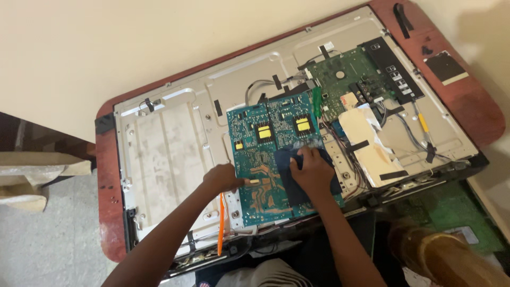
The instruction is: The person uses a small brush to clean dust and debris from the surface of a green circuit board inside an open appliance chassis. The person then flips the board over and continues brushing the yellow underside, moving across various components.
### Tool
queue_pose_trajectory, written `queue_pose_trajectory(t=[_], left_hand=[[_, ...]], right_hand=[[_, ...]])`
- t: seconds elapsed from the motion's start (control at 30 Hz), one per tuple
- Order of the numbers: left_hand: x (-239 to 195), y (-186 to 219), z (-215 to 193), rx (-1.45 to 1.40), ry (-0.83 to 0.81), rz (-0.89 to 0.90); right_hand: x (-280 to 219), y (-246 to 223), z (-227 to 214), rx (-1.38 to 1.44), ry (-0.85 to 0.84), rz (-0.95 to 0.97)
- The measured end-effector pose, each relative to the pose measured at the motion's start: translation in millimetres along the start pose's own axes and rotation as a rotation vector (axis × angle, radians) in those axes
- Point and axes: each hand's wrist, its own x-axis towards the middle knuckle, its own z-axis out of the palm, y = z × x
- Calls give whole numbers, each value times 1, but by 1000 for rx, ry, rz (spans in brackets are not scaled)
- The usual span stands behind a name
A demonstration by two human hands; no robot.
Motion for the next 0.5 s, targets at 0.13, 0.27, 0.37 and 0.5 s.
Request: queue_pose_trajectory(t=[0.13,0.27,0.37,0.5], left_hand=[[-3,-1,-2,-30,7,-18],[-2,1,5,-42,8,4],[-2,6,4,-45,2,11],[-6,-1,-2,-42,5,-36]], right_hand=[[5,-1,-1,-11,-3,-14],[0,2,-2,-23,-5,-1],[3,2,-7,-26,23,-15],[8,-8,-3,-8,-34,15]])
